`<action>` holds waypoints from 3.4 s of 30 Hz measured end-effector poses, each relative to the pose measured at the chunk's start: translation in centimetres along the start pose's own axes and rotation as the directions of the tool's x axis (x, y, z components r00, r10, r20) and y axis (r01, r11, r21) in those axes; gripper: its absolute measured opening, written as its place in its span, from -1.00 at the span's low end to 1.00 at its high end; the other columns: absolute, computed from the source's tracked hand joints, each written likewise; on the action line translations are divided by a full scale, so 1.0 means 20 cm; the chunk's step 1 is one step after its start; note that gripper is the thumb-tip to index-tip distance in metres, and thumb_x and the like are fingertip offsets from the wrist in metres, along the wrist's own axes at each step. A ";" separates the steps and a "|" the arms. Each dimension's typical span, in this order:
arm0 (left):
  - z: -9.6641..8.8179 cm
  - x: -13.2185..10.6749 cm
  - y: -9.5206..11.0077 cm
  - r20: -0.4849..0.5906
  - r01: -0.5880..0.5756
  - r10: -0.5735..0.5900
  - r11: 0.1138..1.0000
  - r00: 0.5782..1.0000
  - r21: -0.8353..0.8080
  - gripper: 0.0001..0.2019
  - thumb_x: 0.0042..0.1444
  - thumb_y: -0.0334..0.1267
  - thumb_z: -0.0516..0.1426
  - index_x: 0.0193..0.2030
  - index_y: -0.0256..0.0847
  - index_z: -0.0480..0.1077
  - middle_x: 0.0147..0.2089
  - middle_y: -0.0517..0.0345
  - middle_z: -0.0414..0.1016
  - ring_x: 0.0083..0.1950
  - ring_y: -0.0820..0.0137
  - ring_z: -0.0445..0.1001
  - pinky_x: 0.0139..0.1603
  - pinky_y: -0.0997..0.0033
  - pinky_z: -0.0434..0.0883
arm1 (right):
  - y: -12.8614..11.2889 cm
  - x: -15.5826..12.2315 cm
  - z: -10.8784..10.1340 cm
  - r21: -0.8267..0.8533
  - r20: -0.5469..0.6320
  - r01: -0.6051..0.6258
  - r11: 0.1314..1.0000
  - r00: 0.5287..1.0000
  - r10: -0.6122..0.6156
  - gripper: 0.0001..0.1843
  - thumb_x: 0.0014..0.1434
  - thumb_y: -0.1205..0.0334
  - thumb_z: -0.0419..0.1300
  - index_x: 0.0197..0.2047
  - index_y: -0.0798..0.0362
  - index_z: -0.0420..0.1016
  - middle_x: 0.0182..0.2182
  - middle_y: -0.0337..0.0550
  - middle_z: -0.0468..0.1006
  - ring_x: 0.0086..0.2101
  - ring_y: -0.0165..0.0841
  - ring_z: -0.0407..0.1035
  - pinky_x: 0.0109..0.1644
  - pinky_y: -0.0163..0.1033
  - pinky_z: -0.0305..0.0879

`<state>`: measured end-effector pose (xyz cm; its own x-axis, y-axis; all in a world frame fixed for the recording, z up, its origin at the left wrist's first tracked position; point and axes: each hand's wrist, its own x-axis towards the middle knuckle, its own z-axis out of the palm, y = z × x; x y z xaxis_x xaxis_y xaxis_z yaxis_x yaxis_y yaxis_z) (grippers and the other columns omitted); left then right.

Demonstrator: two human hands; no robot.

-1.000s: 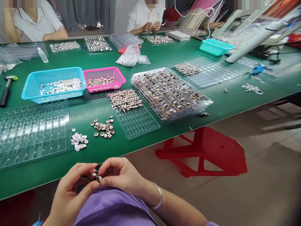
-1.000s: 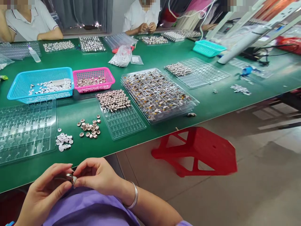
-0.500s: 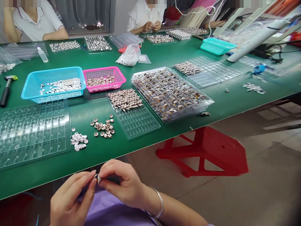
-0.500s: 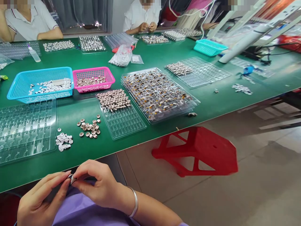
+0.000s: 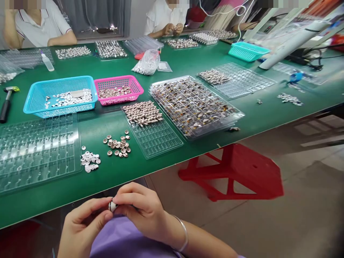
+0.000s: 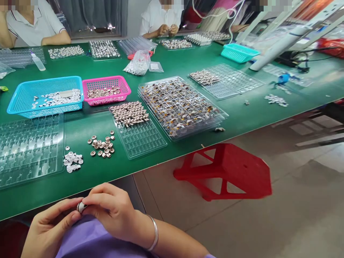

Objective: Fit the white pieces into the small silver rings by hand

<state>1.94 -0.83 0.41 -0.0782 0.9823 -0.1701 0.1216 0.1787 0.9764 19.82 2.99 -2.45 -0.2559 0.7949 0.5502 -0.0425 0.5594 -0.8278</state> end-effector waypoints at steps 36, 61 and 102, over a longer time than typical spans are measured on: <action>-0.02 -0.06 -0.01 0.058 -0.421 0.430 0.835 0.901 0.356 -0.72 0.02 -0.42 0.30 -0.14 -0.01 0.63 -0.17 0.15 0.70 -0.25 0.33 0.68 -0.17 0.55 0.60 | -0.06 0.01 -0.02 -0.172 0.051 0.091 0.981 0.995 -0.084 -0.82 0.32 0.40 0.12 -0.09 0.10 0.53 -0.33 -0.05 0.58 -0.34 -0.40 0.49 -0.25 -0.37 0.53; 0.03 0.03 0.00 0.050 0.281 -0.278 0.915 0.959 -0.290 -0.81 -0.38 -0.25 0.49 -0.58 -0.17 0.63 -0.52 0.02 0.63 -0.49 0.37 0.55 -0.43 0.47 0.52 | -0.07 0.04 -0.02 0.033 0.125 -0.168 0.985 0.979 0.163 -0.91 0.21 0.31 0.26 -0.32 0.13 0.55 -0.44 -0.11 0.58 -0.46 -0.44 0.44 -0.36 -0.39 0.44; 0.01 0.00 -0.05 -0.056 0.112 -0.136 0.943 0.989 -0.313 -0.84 -0.30 -0.24 0.48 -0.54 -0.13 0.63 -0.49 0.10 0.64 -0.45 0.35 0.61 -0.40 0.51 0.58 | -0.04 0.05 0.00 0.112 0.084 -0.105 0.988 0.992 0.096 -0.87 0.20 0.30 0.29 -0.37 0.17 0.54 -0.46 -0.11 0.58 -0.47 -0.47 0.43 -0.38 -0.44 0.41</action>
<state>2.03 -0.91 -0.58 -0.1492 0.9444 -0.2931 -0.2035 0.2608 0.9437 19.52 3.36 -1.25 -0.3393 0.8223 0.4569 -0.1235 0.4426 -0.8882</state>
